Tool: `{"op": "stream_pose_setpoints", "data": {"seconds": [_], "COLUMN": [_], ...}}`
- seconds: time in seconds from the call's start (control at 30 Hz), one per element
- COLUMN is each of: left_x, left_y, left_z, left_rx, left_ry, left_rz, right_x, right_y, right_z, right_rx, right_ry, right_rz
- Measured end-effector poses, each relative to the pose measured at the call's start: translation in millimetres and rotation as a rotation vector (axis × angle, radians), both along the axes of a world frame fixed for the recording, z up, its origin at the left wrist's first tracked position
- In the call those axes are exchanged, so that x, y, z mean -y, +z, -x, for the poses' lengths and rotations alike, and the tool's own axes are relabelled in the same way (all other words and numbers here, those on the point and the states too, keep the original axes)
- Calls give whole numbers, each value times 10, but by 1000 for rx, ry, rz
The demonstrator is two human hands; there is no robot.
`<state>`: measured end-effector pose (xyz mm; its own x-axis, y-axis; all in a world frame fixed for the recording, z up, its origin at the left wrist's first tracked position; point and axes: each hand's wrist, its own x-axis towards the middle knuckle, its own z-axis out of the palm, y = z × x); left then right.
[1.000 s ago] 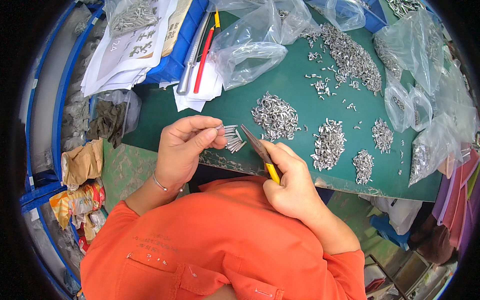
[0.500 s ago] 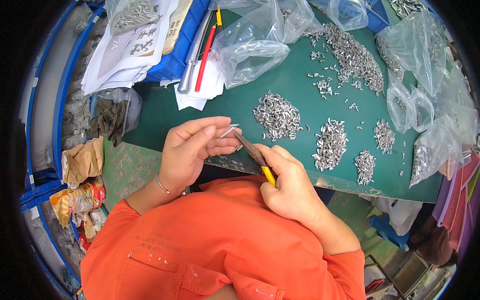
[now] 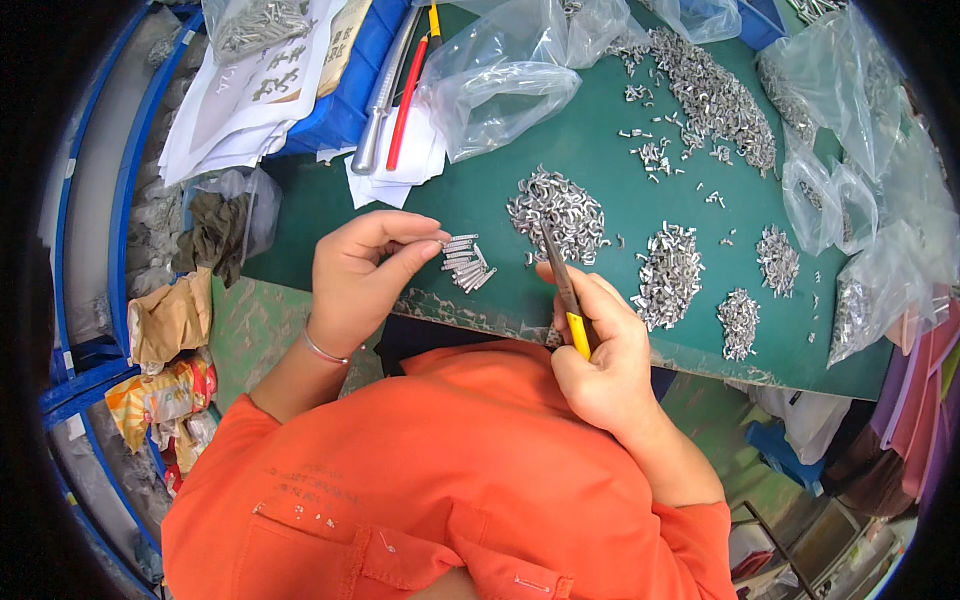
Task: The person uses pliers to trim small metal pieces from a strip and gathers them in their hand.
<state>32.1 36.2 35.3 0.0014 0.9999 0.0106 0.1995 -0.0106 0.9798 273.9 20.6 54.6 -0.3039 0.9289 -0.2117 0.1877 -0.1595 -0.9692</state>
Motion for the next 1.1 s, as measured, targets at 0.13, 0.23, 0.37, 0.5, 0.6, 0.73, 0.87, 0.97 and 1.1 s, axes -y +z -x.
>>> {"op": "stream_pose_setpoints", "data": {"seconds": [0.13,0.23,0.37,0.5,0.6,0.73,0.87,0.97,1.1], "left_x": [8,-9,-27,-17,-22,-74,-71,-39,-54], "left_y": [46,42,87,95,104,81,172,152,93], "left_z": [-78,-66,-44,-26,-10,70,3,-83,-96], "left_rx": [-201,-230,-198,-132,-146,-244,-442,-613,-680], "left_ry": [-27,-26,-23,-45,-44,-40,-135,-212,-257], "left_rz": [-52,-102,-64,-1,-9,-133,-132,-181,-273], "right_x": [-3,-3,-7,-16,-18,-16,-30,-28,-27], "right_y": [-2,-7,-25,-11,-22,-16,-43,-26,-29], "right_z": [-2,-4,4,15,7,13,11,22,20], "right_rx": [9,19,14,17,26,15,40,40,35], "right_ry": [-8,-9,-12,-12,-8,-18,3,1,5], "right_rz": [-1,1,8,11,-2,11,-37,-26,-24]}}
